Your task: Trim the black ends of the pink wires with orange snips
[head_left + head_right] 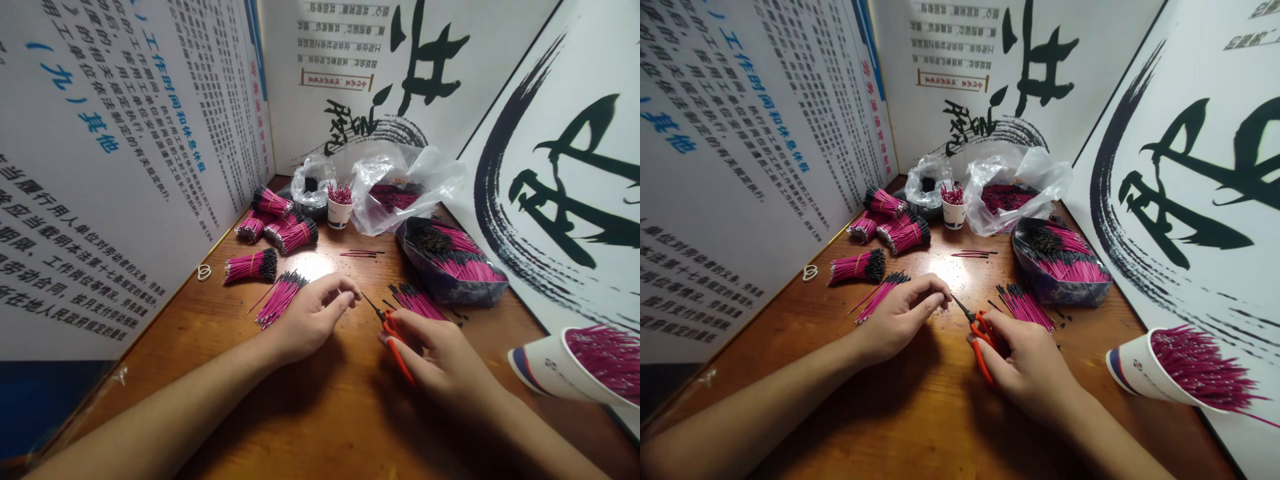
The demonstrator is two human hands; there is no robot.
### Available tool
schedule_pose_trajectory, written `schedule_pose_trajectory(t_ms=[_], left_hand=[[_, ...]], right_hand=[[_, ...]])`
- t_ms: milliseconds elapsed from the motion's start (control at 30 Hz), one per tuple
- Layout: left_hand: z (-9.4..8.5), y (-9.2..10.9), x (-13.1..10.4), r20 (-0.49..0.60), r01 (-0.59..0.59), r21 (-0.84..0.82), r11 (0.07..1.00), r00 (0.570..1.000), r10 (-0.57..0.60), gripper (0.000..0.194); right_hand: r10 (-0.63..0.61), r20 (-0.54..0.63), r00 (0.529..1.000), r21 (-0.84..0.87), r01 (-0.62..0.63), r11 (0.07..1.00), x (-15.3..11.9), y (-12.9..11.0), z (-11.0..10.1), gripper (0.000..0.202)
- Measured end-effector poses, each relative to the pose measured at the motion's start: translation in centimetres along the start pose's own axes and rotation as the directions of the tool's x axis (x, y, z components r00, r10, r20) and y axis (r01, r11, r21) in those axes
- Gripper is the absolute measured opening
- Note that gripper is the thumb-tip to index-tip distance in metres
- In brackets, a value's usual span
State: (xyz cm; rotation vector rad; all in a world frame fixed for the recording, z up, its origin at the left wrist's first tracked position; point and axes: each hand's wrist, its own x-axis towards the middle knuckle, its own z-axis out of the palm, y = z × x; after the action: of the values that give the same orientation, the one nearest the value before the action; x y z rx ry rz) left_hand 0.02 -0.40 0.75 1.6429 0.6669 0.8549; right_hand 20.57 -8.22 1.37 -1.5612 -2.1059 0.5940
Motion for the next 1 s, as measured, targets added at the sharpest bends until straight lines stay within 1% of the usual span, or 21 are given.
schedule_pose_trajectory(t_ms=[167, 400, 567, 667, 767, 900, 1000], left_hand=[[0.0, 0.0, -0.1, -0.003, 0.004, 0.009, 1.0, 1.0, -0.004, 0.012], [0.0, 0.0, -0.1, -0.002, -0.005, 0.027, 1.0, 1.0, 0.005, 0.013], [-0.1, 0.0, 0.0, -0.008, -0.017, 0.067, 0.998, 1.0, 0.018, 0.012], [-0.2, 0.1, 0.0, -0.006, -0.024, 0.072, 0.997, 1.0, 0.024, 0.013], [-0.2, 0.1, 0.0, -0.012, -0.011, 0.064, 0.998, 1.0, 0.012, 0.014], [-0.1, 0.0, -0.1, -0.016, 0.007, 0.062, 0.998, 1.0, -0.006, 0.014], [-0.2, 0.0, -0.1, -0.029, 0.006, 0.169, 0.986, 1.0, -0.001, 0.015]], right_hand=[[0.002, 0.019, 1.0, 0.014, -0.002, 1.0, 0.0, -0.1, 0.0, 0.018], [0.005, 0.018, 1.0, 0.022, -0.005, 1.0, 0.0, -0.1, 0.0, 0.018], [-0.031, 0.019, 0.999, -0.007, 0.031, 0.999, 0.1, -0.1, -0.4, 0.022], [-0.03, -0.031, 0.999, -0.009, 0.029, 1.0, 0.1, 0.1, -0.6, 0.02], [0.002, -0.085, 0.996, -0.028, -0.004, 1.0, 0.2, 0.4, -0.6, 0.019], [0.025, -0.097, 0.995, -0.074, -0.032, 0.997, 0.2, 0.6, -0.4, 0.022], [0.053, -0.131, 0.99, -0.103, -0.066, 0.992, 0.4, 1.0, -0.5, 0.023]])
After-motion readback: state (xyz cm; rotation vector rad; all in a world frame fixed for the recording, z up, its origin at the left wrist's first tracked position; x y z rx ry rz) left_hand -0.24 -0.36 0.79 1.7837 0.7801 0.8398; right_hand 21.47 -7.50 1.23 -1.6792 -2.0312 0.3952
